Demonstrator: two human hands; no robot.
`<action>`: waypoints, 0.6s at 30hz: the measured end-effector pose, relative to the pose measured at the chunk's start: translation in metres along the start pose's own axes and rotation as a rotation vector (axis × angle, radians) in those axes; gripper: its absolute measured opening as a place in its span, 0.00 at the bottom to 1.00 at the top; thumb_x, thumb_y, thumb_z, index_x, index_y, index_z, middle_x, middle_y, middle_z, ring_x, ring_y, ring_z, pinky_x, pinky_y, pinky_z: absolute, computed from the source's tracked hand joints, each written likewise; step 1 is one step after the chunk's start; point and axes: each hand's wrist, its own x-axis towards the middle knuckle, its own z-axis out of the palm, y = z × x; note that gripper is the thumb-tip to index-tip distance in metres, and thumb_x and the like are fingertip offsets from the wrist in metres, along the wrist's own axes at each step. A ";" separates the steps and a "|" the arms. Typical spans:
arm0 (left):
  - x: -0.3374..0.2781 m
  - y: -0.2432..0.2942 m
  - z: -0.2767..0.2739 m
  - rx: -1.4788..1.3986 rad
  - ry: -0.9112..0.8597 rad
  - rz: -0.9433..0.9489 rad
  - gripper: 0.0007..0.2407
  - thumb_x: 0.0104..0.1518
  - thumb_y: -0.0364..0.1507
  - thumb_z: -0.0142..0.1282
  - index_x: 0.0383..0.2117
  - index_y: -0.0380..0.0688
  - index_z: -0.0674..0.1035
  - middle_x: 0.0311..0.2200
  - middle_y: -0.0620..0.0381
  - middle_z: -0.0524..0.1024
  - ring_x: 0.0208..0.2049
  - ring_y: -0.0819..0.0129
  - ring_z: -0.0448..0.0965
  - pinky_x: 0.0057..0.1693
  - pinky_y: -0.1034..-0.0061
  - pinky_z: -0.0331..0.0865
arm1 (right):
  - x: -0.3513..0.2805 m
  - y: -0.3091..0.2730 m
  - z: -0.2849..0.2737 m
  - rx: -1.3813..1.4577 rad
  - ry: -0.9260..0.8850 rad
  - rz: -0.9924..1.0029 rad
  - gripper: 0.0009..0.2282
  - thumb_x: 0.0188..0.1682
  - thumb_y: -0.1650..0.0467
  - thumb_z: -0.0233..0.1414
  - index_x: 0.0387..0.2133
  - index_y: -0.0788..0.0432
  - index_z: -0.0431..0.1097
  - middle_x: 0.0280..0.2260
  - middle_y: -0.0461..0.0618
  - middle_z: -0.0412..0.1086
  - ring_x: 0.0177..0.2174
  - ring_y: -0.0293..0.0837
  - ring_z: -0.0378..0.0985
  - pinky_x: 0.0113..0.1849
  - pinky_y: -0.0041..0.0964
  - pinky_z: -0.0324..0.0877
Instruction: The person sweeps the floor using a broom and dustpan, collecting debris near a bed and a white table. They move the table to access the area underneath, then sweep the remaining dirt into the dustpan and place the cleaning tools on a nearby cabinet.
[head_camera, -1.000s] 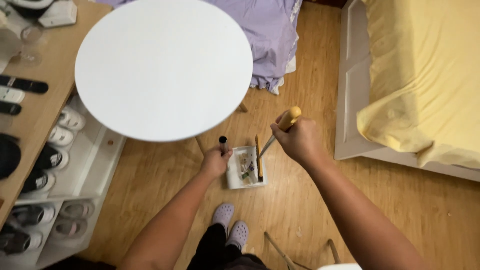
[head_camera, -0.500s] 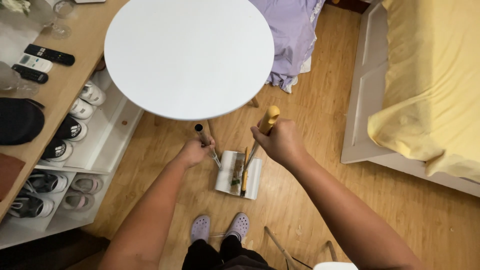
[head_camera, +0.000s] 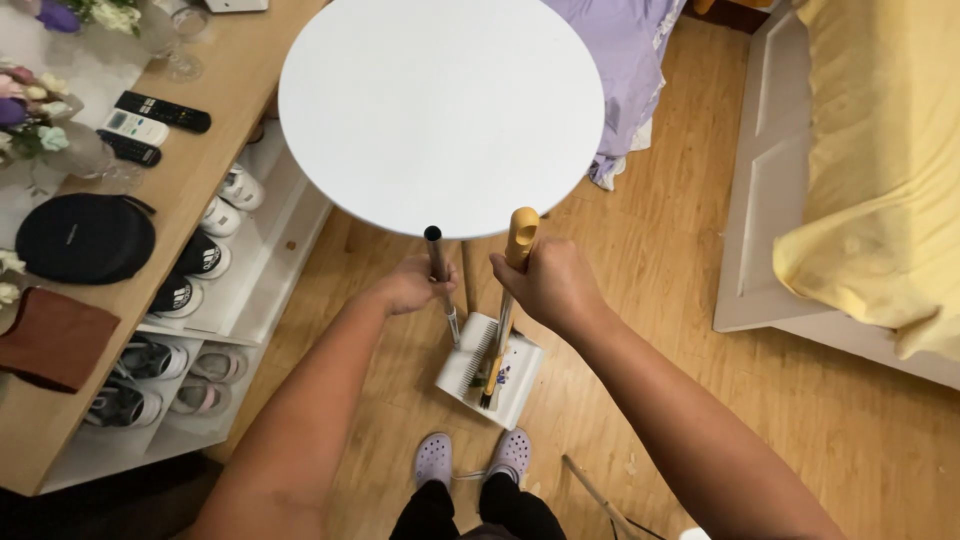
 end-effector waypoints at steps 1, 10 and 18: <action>0.004 -0.009 -0.002 -0.003 0.004 -0.003 0.04 0.58 0.29 0.60 0.35 0.46 0.79 0.37 0.59 0.81 0.44 0.67 0.79 0.56 0.66 0.70 | 0.000 -0.002 0.003 0.000 -0.004 -0.005 0.16 0.46 0.64 0.61 0.16 0.64 0.73 0.17 0.59 0.73 0.19 0.55 0.78 0.24 0.46 0.71; -0.008 -0.035 -0.031 0.120 -0.017 -0.101 0.05 0.62 0.32 0.57 0.39 0.48 0.78 0.43 0.60 0.79 0.50 0.66 0.75 0.58 0.63 0.65 | 0.010 -0.010 0.035 0.012 -0.042 -0.140 0.16 0.47 0.62 0.61 0.18 0.62 0.76 0.15 0.54 0.73 0.14 0.48 0.77 0.20 0.42 0.71; -0.006 -0.114 -0.070 -0.045 0.132 0.042 0.04 0.59 0.26 0.58 0.37 0.46 0.78 0.39 0.54 0.80 0.47 0.62 0.78 0.55 0.64 0.72 | 0.035 -0.065 0.062 0.035 -0.196 -0.160 0.19 0.48 0.58 0.60 0.19 0.60 0.70 0.13 0.51 0.72 0.14 0.46 0.77 0.21 0.40 0.72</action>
